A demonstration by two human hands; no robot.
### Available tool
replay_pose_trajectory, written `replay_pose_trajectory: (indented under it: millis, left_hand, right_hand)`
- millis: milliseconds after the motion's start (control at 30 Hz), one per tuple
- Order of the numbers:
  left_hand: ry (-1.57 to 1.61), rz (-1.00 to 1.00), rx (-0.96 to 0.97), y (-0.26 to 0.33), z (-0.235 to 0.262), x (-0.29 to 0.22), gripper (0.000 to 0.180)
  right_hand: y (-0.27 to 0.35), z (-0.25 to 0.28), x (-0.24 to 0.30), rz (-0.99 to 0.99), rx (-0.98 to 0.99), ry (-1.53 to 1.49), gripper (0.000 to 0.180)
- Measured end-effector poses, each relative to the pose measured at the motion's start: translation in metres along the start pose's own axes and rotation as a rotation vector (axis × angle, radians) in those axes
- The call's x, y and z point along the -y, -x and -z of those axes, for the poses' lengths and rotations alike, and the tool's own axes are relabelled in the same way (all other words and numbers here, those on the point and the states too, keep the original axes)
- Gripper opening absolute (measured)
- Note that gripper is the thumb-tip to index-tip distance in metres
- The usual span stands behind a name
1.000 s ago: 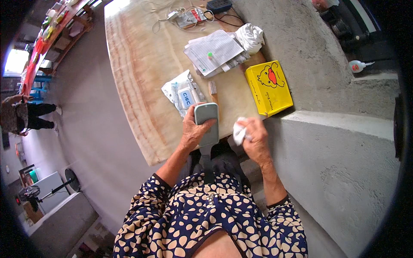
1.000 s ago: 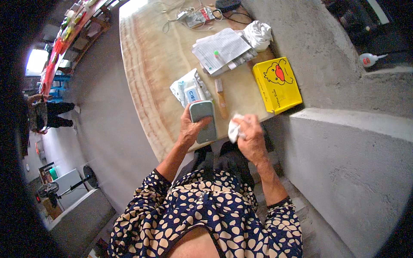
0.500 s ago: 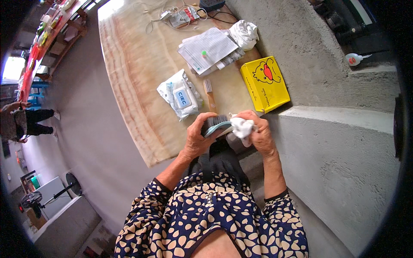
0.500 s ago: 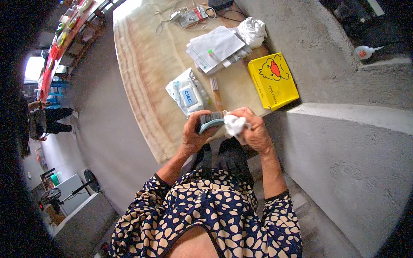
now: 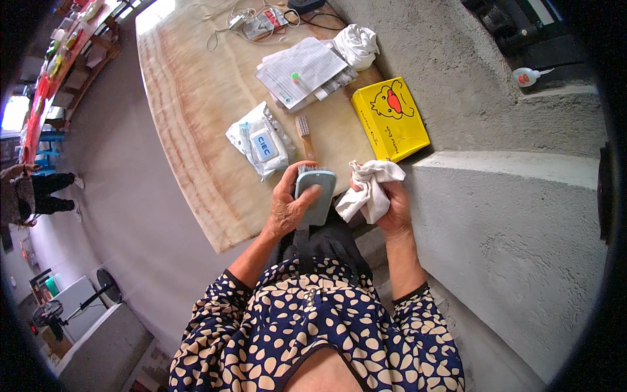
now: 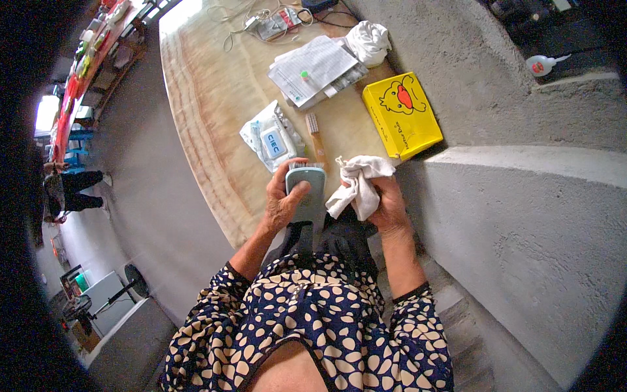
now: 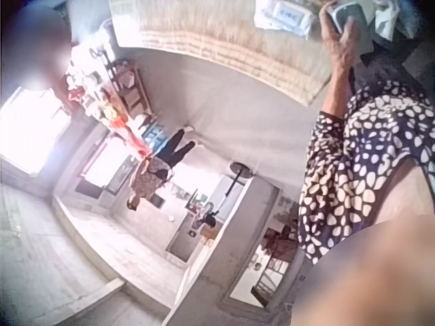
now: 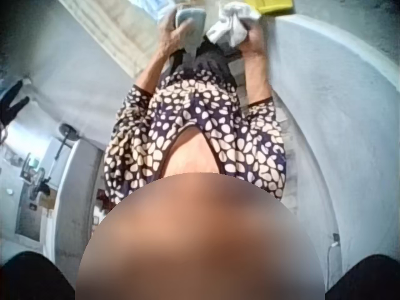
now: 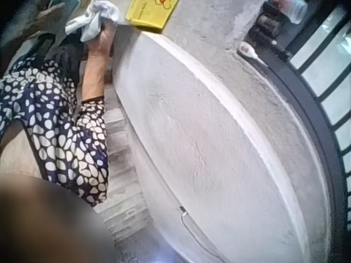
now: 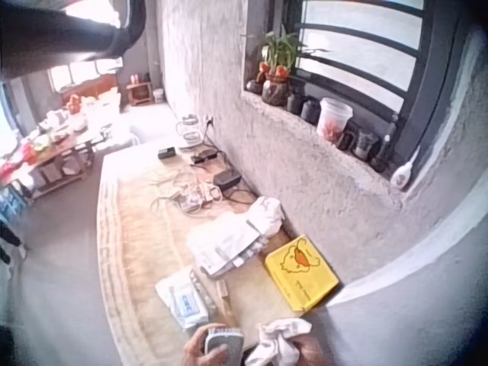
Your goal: The person wipes a small white bottle, a snack package, a package of wet wipes, a wooden brush, a small blue plastic case, and a yellow box with a cloth. The person handles each item individually, wiping the surfaces and placing them back on the table.
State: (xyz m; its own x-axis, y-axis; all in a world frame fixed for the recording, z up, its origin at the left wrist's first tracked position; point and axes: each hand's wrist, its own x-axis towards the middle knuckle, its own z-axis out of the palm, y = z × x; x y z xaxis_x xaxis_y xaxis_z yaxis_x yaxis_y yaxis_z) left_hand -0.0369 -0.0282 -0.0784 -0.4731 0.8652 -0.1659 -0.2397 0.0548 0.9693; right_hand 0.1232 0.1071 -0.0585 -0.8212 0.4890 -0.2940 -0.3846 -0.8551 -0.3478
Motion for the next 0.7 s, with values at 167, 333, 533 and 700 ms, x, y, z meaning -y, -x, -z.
replay_pose_trajectory:
  millis: [167,333,533,700]
  left_hand:
    - [0.246,0.184,-0.061,0.000,-0.005,0.006,0.037]
    - [0.600,0.382,-0.064,-0.001,-0.008,-0.004,0.037]
    - [0.589,0.483,-0.250,-0.006,-0.008,0.017,0.034]
    - [0.563,0.387,-0.211,-0.006,-0.010,0.025,0.035]
  right_hand:
    - [-0.008,-0.016,-0.010,0.027,-0.026,-0.149,0.039]
    - [-0.010,-0.017,-0.014,0.011,-0.022,-0.111,0.041]
    - [-0.014,-0.036,-0.020,0.125,-0.161,0.187,0.035]
    - [-0.021,-0.047,-0.033,0.239,-0.064,0.941,0.028]
